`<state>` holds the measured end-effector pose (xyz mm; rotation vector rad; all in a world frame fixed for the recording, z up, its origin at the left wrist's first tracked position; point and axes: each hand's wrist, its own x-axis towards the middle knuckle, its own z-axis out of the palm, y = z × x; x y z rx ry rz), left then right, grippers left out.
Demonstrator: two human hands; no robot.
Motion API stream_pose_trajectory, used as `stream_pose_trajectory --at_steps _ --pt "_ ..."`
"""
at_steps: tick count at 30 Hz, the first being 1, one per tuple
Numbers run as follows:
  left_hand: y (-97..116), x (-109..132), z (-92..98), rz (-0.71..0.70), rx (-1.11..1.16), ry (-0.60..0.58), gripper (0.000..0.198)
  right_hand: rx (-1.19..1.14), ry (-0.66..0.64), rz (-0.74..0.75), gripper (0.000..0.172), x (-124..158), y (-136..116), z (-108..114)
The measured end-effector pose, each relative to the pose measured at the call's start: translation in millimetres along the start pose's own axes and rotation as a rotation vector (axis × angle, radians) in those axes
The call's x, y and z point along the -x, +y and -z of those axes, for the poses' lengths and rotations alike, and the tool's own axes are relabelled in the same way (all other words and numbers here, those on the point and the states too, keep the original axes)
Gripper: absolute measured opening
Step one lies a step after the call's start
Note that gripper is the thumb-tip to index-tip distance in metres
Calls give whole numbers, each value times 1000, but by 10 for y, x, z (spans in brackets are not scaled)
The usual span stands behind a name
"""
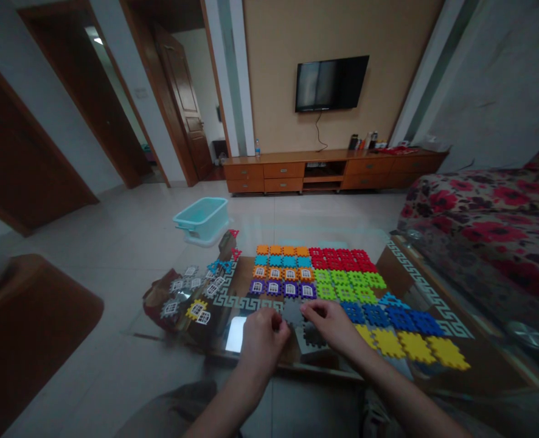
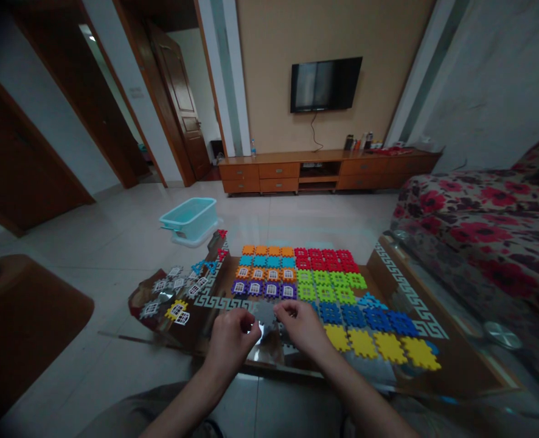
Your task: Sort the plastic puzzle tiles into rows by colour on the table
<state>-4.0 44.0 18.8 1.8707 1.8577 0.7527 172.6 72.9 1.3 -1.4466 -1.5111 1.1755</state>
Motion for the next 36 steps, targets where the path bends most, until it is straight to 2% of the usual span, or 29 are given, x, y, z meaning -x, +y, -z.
stream_pose_trajectory --at_steps 8,11,14,17,22,27,32,36 --pt "-49 70 -85 11 -56 -18 12 348 -19 101 30 62 -12 23" --pt "-74 43 -129 14 -88 -26 13 481 24 158 27 90 -33 39" --pt "-143 33 -183 20 -125 -38 11 638 40 252 37 146 -45 39" --pt "-232 42 -221 62 -132 -89 11 749 -16 288 43 213 -59 18" --pt "-308 67 -252 57 -162 -112 13 824 -77 305 45 269 -96 -29" --pt "-304 88 -266 65 -243 -191 16 858 -91 294 43 265 -107 -41" --pt "-307 103 -191 16 -260 -229 11 859 -110 298 43 258 -70 -28" --pt "-315 73 -90 22 -249 -255 21 871 -111 300 42 237 -60 8"
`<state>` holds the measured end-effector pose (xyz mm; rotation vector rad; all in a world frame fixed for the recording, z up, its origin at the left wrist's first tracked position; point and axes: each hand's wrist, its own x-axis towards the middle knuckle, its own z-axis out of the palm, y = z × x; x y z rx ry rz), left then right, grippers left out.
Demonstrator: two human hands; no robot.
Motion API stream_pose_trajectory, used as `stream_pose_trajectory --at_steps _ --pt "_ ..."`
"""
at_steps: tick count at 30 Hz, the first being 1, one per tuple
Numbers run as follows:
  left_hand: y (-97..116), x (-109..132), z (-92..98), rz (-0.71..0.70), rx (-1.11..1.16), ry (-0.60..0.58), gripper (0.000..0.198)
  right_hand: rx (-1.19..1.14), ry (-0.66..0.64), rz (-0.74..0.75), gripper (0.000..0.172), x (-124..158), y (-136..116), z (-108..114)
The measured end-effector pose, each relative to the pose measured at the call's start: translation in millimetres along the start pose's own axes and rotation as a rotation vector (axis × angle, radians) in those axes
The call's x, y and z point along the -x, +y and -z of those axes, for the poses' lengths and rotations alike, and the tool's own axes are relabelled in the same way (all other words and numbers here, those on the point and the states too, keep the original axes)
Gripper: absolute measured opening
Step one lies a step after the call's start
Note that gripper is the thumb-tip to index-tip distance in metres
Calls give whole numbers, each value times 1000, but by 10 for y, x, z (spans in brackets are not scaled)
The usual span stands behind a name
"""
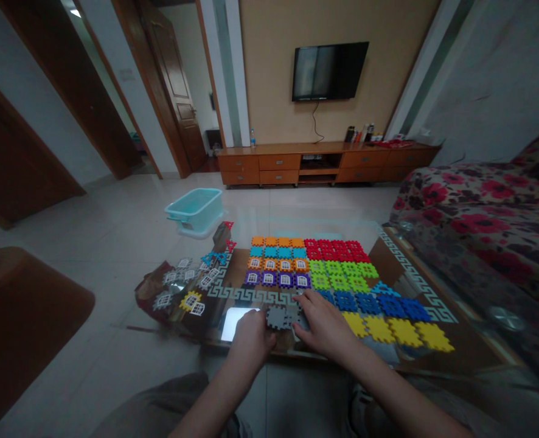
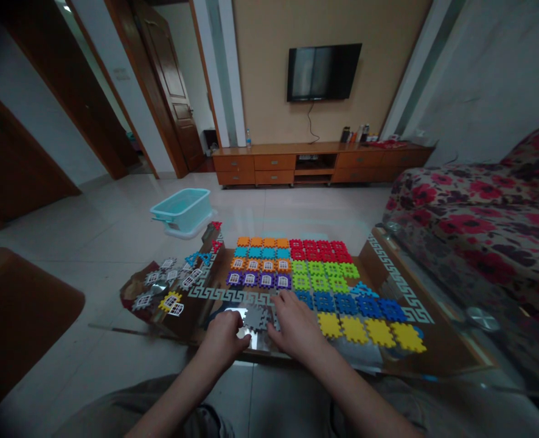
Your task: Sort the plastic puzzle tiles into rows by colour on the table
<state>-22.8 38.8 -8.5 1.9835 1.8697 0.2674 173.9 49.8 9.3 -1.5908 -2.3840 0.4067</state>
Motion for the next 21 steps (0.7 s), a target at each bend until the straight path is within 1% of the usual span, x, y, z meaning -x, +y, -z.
stream_pose_trajectory --at_steps 2,4,8,10,11,13,14,15,16,18,21 --pt "-22 -23 59 -26 -2 -32 25 12 6 -2 41 -11 24 25" --pt "-47 -61 125 -67 -17 -82 25 20 10 -3 40 -21 45 56" --pt "-91 -162 256 -136 -87 -218 16 24 11 2 33 -15 18 116" --pt "-115 -220 304 -189 -84 -234 16 14 -11 11 26 16 -56 130" --pt "-129 -250 319 -227 -61 -222 21 9 -31 11 23 41 -109 129" --pt "-165 -314 330 -323 20 -195 43 -8 -123 62 20 109 -231 100" --pt "-185 -347 326 -378 66 -202 56 -9 -186 99 20 150 -292 70" --pt "-205 -382 318 -429 106 -228 67 -1 -259 133 21 195 -349 32" --pt "-223 -416 306 -468 133 -266 74 7 -316 163 22 239 -396 -13" --pt "-250 -481 277 -520 150 -334 75 -5 -379 224 26 318 -461 -112" --pt "-257 -561 236 -543 121 -375 61 36 -446 235 29 383 -493 -231"
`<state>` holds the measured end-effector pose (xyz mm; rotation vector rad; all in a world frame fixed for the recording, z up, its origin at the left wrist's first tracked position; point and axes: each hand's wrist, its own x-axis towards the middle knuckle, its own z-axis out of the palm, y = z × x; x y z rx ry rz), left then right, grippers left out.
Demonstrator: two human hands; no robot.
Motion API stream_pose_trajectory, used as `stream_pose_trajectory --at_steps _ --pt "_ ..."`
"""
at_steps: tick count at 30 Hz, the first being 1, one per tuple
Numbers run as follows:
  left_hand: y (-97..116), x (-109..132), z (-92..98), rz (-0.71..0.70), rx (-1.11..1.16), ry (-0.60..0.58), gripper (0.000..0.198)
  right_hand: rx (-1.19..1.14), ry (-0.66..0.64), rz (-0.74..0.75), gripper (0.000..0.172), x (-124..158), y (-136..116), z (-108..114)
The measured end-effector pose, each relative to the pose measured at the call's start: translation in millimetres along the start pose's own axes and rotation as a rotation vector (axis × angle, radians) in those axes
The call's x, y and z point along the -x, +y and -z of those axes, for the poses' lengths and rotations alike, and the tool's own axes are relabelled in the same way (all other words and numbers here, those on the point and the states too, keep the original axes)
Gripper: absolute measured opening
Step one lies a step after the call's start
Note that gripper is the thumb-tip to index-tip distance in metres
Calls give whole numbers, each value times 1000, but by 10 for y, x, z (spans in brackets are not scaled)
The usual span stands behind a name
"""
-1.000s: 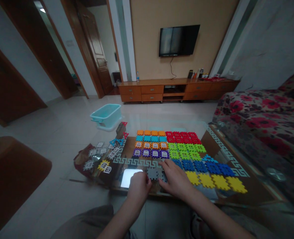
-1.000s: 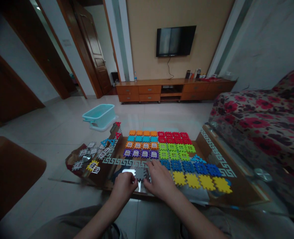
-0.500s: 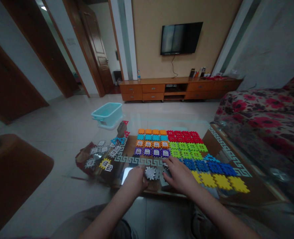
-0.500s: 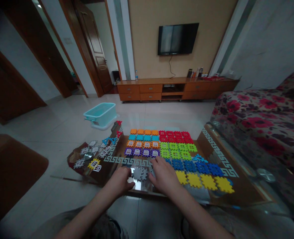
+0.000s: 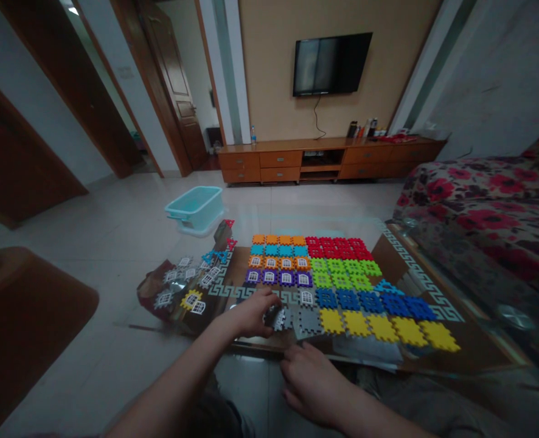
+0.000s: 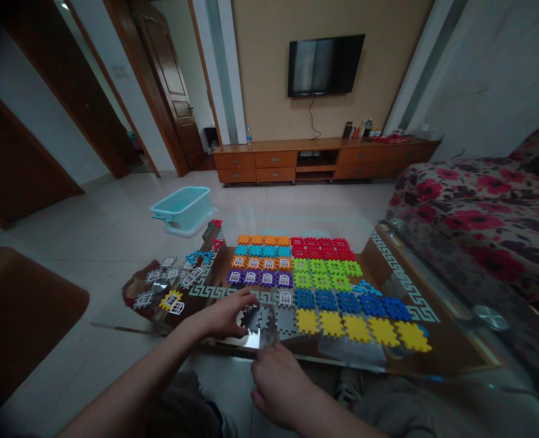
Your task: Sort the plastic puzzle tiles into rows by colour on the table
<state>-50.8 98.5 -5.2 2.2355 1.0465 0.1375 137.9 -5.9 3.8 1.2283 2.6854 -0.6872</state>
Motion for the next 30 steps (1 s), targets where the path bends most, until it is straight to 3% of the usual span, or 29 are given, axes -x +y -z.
stream_pose_trajectory --at_steps 4,9,17,30 --pt "-9 -60 -17 -2 -41 7 49 24 -30 -3 30 -14 1 -14" --pt "11 -72 -43 -64 -39 69 51 4 -32 -15 30 -26 -1 51" --pt "55 -95 -68 -66 -6 23 51 16 -20 -18 30 -49 -6 28" --pt "55 -113 -115 -86 -5 44 51 28 -23 -9 29 -59 -5 47"
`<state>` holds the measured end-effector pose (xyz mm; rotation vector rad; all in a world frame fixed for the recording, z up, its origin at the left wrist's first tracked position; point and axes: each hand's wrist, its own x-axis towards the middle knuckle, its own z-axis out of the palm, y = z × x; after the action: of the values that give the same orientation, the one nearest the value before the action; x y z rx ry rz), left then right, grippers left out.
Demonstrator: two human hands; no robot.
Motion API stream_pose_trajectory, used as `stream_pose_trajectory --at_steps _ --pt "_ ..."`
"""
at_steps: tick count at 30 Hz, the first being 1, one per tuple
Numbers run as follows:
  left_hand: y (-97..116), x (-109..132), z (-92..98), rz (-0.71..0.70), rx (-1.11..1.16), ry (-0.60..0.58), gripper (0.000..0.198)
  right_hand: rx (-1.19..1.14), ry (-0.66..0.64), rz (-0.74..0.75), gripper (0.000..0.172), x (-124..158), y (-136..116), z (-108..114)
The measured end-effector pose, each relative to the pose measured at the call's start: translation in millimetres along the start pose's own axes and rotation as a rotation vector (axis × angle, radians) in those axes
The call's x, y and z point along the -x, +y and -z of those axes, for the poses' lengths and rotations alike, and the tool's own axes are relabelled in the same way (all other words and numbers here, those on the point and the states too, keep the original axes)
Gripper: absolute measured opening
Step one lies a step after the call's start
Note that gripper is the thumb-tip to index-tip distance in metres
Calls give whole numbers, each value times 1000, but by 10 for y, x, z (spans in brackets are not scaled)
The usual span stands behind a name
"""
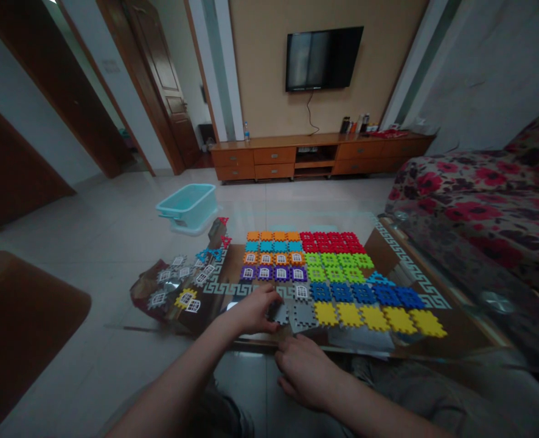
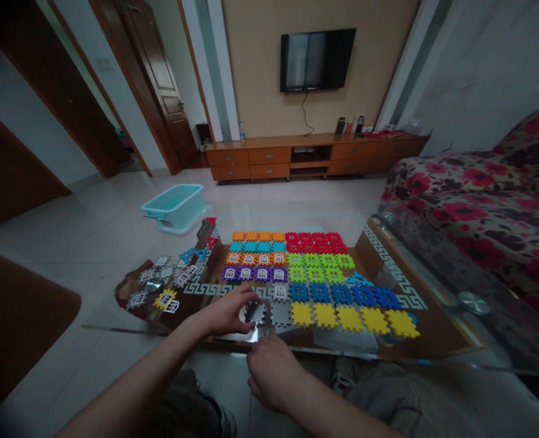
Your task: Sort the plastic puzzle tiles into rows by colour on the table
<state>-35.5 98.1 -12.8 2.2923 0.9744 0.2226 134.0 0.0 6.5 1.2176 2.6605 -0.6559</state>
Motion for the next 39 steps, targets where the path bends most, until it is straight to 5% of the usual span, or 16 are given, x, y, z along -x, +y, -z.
stream_pose_trajectory --at_steps 18,39 --pt "-22 15 8 29 3 -24 63 1 9 -5 30 -6 -6 -10" --pt "-130 9 11 31 -19 -14 56 21 15 8 28 -25 26 -91"
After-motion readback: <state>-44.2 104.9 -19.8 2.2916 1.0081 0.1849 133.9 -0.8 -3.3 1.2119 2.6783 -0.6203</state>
